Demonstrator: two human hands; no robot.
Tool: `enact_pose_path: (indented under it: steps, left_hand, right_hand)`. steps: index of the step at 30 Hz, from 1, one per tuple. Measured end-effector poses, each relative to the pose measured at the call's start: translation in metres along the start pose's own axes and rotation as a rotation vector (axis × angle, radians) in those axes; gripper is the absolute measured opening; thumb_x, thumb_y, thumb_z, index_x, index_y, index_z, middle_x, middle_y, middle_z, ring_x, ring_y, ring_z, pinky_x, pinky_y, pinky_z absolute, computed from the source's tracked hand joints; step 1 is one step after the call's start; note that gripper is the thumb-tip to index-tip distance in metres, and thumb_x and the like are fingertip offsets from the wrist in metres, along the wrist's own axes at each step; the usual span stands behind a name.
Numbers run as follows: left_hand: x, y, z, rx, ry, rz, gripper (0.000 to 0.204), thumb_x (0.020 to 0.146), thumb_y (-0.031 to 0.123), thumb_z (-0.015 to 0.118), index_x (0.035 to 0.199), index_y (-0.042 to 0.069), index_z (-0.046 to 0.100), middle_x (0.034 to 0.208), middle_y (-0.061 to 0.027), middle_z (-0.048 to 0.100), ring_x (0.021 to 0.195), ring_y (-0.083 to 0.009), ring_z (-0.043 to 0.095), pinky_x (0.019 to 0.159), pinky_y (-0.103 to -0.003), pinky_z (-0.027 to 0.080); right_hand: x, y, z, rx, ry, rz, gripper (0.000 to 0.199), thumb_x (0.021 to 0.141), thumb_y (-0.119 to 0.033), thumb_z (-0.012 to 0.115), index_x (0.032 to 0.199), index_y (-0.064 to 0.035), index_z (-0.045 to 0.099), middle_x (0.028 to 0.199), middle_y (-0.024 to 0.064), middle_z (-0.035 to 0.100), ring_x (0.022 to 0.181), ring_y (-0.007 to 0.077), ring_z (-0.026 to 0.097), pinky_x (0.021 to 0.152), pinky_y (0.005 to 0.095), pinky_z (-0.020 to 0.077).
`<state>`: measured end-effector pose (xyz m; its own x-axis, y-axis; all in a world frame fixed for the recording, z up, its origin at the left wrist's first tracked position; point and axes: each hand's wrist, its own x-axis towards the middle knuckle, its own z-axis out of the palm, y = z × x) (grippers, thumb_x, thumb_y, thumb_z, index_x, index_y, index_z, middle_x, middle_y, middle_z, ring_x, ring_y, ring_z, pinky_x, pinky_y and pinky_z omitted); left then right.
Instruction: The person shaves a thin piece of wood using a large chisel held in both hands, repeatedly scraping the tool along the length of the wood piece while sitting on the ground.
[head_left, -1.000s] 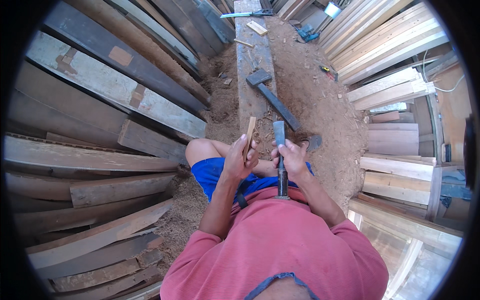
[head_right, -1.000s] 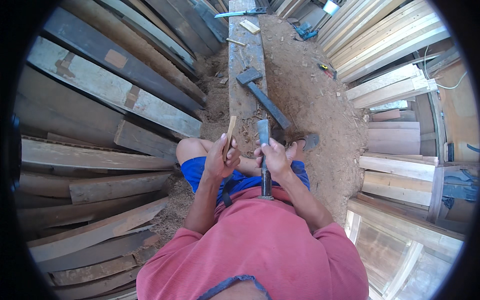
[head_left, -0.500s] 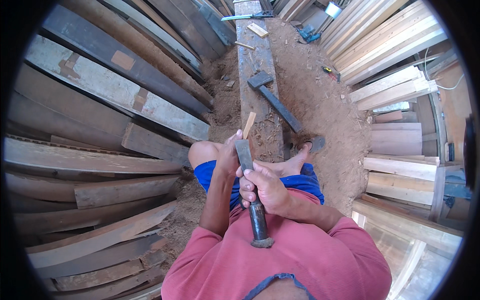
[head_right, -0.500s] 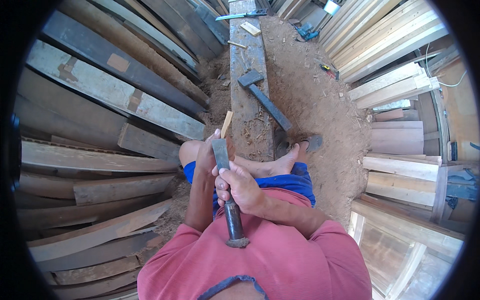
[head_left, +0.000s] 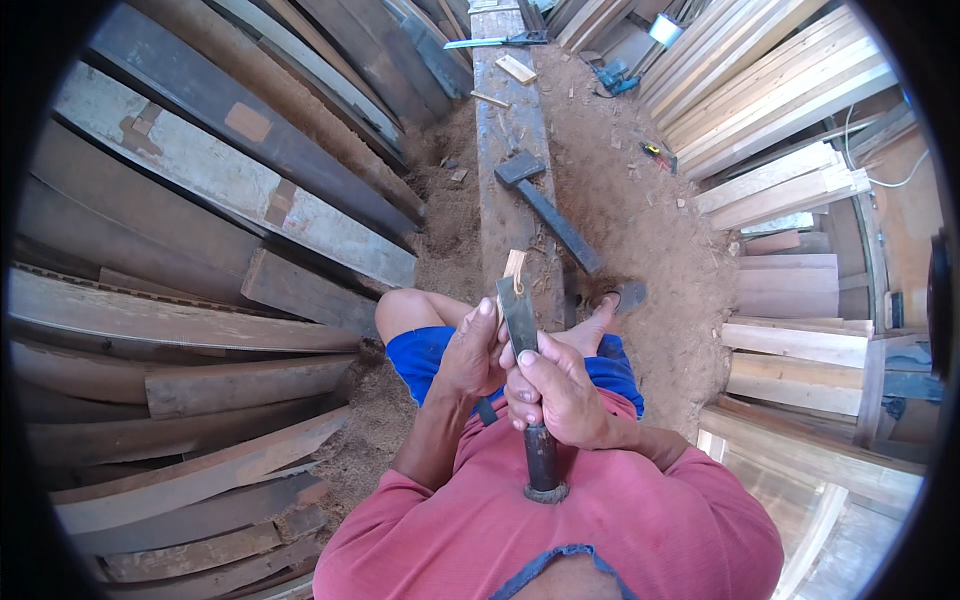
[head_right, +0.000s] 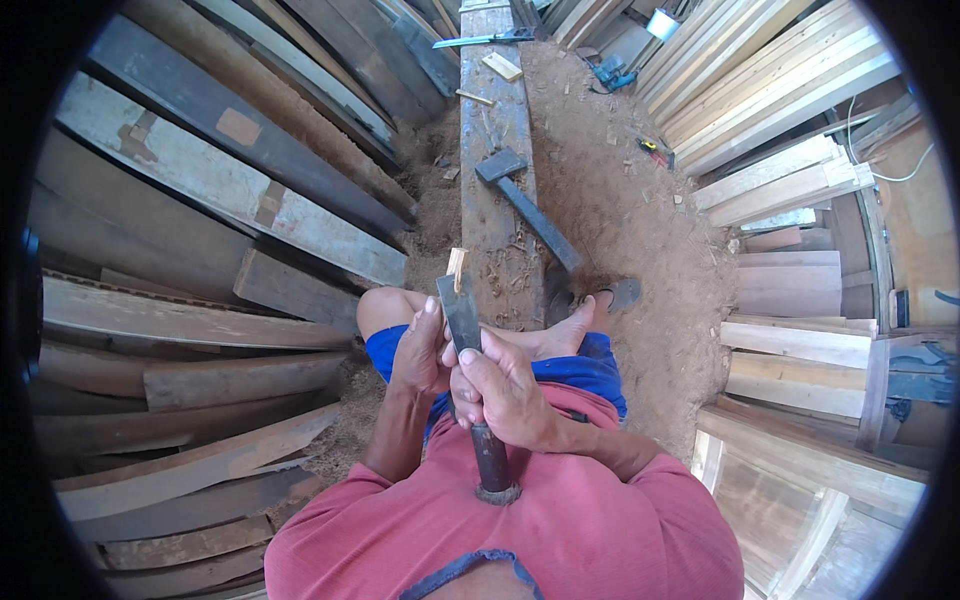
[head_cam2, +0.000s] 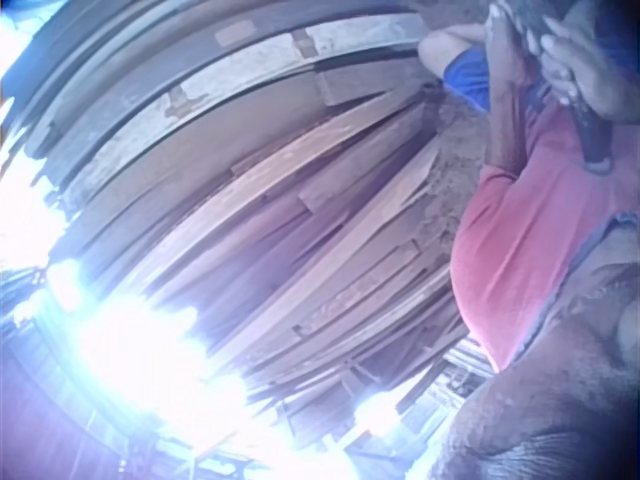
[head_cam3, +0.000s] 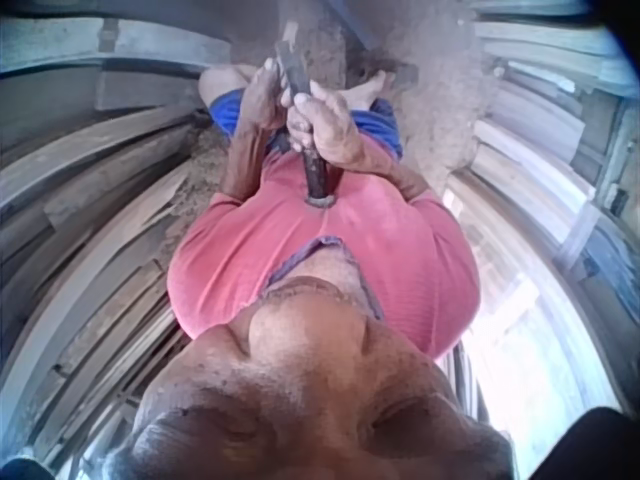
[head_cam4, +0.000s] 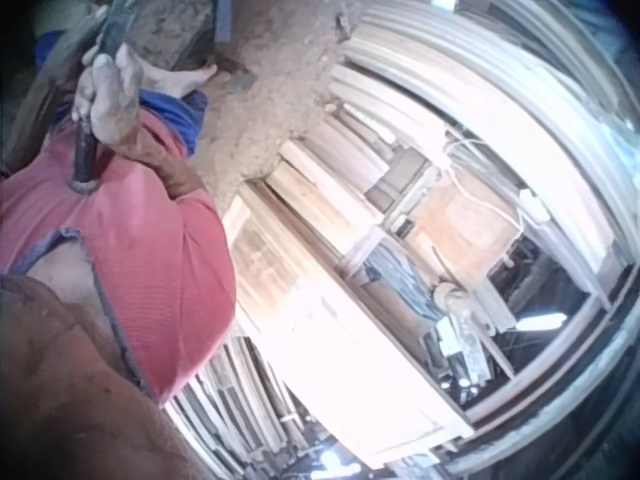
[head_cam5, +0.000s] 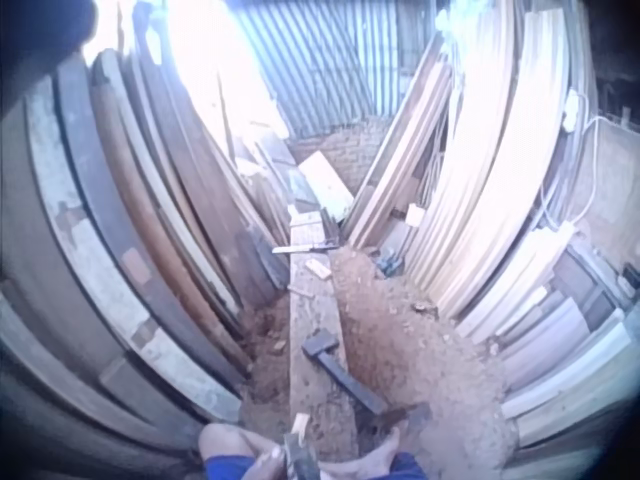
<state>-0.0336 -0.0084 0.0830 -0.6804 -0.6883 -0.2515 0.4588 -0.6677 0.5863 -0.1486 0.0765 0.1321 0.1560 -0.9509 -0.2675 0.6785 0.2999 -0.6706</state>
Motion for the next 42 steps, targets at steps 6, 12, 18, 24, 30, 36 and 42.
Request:
enact_pose_path:
  steps: [6, 12, 18, 24, 30, 36, 42]
  left_hand:
    - [-0.01, 0.008, 0.012, -0.018, -0.038, 0.002, 0.04, 0.102, 0.044, 0.04, 0.082, 0.011, 0.048, 0.059, 0.0005, 0.045, 0.049, -0.0064, 0.036, 0.043, -0.021, 0.03]
    - [-0.009, 0.004, 0.008, 0.002, -0.055, 0.016, 0.041, 0.102, 0.047, 0.039, 0.084, 0.011, 0.047, 0.063, 0.0002, 0.049, 0.053, -0.0063, 0.04, 0.048, -0.02, 0.036]
    - [-0.05, -0.012, -0.008, 0.38, -0.054, 0.125, 0.045, 0.102, 0.047, 0.037, 0.081, 0.01, 0.048, 0.064, 0.0007, 0.049, 0.054, -0.0072, 0.043, 0.049, -0.022, 0.036]
    - [-0.02, -0.038, -0.069, 0.139, 0.217, 0.051, 0.042, 0.103, 0.04, 0.039, 0.081, 0.006, 0.05, 0.061, 0.0007, 0.045, 0.051, -0.0085, 0.038, 0.049, -0.026, 0.034]
    - [0.047, -0.005, -0.03, 0.176, 0.256, 0.116, 0.038, 0.103, 0.036, 0.039, 0.093, 0.004, 0.056, 0.066, 0.0002, 0.049, 0.054, -0.0097, 0.043, 0.052, -0.026, 0.037]
    - [0.033, 0.009, -0.032, 0.733, 0.235, 0.164, 0.033, 0.104, 0.03, 0.036, 0.094, 0.006, 0.056, 0.073, 0.0044, 0.05, 0.063, -0.0067, 0.044, 0.057, -0.024, 0.037]
    - [0.003, -0.004, -0.037, 0.936, 0.16, 0.312, 0.04, 0.105, 0.031, 0.035, 0.085, 0.001, 0.054, 0.063, -0.0009, 0.047, 0.057, -0.0109, 0.043, 0.054, -0.03, 0.038]
  right_hand:
    - [-0.004, -0.004, 0.004, -0.047, -0.037, -0.05, 0.022, 0.104, -0.025, 0.039, 0.106, -0.0044, 0.047, 0.067, -0.0019, 0.041, 0.051, 0.0049, 0.041, 0.051, 0.0233, 0.0423]
    - [-0.002, -0.004, 0.005, -0.015, -0.008, -0.036, 0.022, 0.103, -0.024, 0.04, 0.107, -0.0038, 0.048, 0.066, -0.0019, 0.041, 0.051, 0.0048, 0.039, 0.05, 0.0228, 0.0412]
    - [-0.014, -0.001, -0.041, 0.114, 0.229, -0.136, 0.023, 0.102, -0.029, 0.043, 0.097, -0.0071, 0.047, 0.062, -0.0043, 0.041, 0.047, 0.0068, 0.041, 0.048, 0.0247, 0.042]
    - [-0.009, -0.016, -0.045, 0.191, 0.454, -0.164, 0.02, 0.103, -0.026, 0.042, 0.102, -0.0062, 0.046, 0.065, -0.0019, 0.041, 0.051, 0.0092, 0.043, 0.051, 0.0292, 0.0445]
    - [0.045, -0.001, -0.022, 0.241, 0.114, -0.033, 0.018, 0.1, -0.023, 0.047, 0.106, -0.0061, 0.049, 0.069, -0.0017, 0.044, 0.055, 0.0079, 0.049, 0.054, 0.0288, 0.0494]
    - [0.029, 0.017, -0.007, 0.159, 0.016, 0.128, 0.016, 0.1, -0.022, 0.045, 0.104, -0.0072, 0.048, 0.067, -0.0027, 0.039, 0.052, 0.0079, 0.045, 0.053, 0.0292, 0.0474]
    - [0.017, 0.01, -0.006, 0.1, 0.05, 0.077, 0.016, 0.1, -0.022, 0.043, 0.103, -0.0068, 0.048, 0.066, -0.0027, 0.039, 0.05, 0.0071, 0.042, 0.053, 0.0281, 0.0462]
